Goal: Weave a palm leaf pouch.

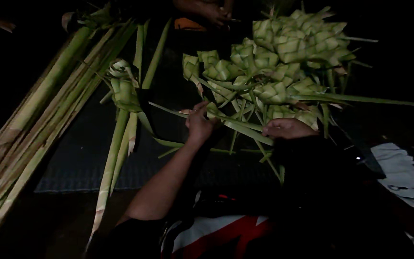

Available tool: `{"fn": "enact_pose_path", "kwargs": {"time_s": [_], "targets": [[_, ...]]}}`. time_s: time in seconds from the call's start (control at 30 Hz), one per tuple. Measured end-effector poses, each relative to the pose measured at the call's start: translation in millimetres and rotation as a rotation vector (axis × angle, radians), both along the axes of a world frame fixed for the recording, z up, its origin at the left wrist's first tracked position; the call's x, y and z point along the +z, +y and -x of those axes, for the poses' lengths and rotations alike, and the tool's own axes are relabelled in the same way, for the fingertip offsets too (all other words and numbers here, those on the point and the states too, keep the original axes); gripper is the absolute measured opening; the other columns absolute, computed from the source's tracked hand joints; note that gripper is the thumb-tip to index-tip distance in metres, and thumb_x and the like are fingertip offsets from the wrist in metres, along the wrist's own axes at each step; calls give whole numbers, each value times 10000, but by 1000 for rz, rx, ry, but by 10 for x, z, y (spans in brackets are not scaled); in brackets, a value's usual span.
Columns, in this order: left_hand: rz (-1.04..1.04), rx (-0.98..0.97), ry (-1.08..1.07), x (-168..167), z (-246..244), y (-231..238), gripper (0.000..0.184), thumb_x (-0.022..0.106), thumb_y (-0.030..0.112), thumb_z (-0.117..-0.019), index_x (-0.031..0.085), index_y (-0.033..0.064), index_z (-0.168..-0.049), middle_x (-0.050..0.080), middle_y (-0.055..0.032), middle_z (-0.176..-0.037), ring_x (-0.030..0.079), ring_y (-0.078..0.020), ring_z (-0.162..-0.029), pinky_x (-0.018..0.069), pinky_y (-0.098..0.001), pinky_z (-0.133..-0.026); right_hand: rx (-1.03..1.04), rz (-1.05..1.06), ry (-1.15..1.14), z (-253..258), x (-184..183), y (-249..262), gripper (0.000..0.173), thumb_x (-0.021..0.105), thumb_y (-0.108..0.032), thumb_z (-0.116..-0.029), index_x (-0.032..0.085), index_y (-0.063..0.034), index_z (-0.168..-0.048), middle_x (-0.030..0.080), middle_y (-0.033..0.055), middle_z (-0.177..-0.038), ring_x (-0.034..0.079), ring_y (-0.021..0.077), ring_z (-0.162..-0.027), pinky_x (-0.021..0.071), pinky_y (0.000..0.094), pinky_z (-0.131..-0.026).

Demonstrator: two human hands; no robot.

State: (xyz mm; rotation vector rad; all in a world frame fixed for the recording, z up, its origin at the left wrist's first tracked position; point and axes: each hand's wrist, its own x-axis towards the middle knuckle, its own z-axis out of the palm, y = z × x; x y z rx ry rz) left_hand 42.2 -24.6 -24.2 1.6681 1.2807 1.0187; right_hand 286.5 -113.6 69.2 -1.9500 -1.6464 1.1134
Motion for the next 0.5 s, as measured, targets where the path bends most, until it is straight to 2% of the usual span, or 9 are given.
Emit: {"fn": "enact_pose_path", "kwargs": {"time_s": [0.07,0.2,0.3,0.43,0.5], "targets": [[-12,7,11,-20,-6,7,295,775,115,-866,726,51,-1150,544,-98,-1467,480,-296,-1354,309,-644,-1093,27,-26,-11,-55,-61,10,202,568,-172,-1048,677,-7,-1007,615,42,-791,528,86,-681,459,316,-664],[-29,8,2,-35,-9,9,256,779,136,-869,725,28,-1095,544,-119,-1456,463,-294,-1367,280,-636,-1109,42,-121,-73,-149,-46,-52,178,565,-141,-1029,648,2,-965,629,89,-818,582,149,-746,485,393,-711],[-25,-1,18,-18,-5,3,282,785,168,-874,719,20,-1105,537,-141,-1457,461,-318,-1370,302,-642,-1104,69,-177,-104,-208,-42,-92,184,559,-140,-1022,666,6,-989,667,114,-863,622,182,-793,504,445,-748],[-17,3,-16,-45,-9,6,278,786,177,-862,716,28,-1087,528,-124,-1459,456,-290,-1368,292,-627,-1113,218,-277,-121,-313,-124,-65,208,556,-171,-1018,656,-28,-905,648,43,-782,606,100,-717,507,358,-681],[-18,5,-23,-48,-5,4,272,788,168,-859,721,29,-1082,533,-122,-1456,452,-287,-1371,286,-624,-1113,231,-257,-90,-264,-29,-67,204,551,-153,-1022,648,-24,-897,634,24,-770,584,65,-704,496,313,-673]]}}
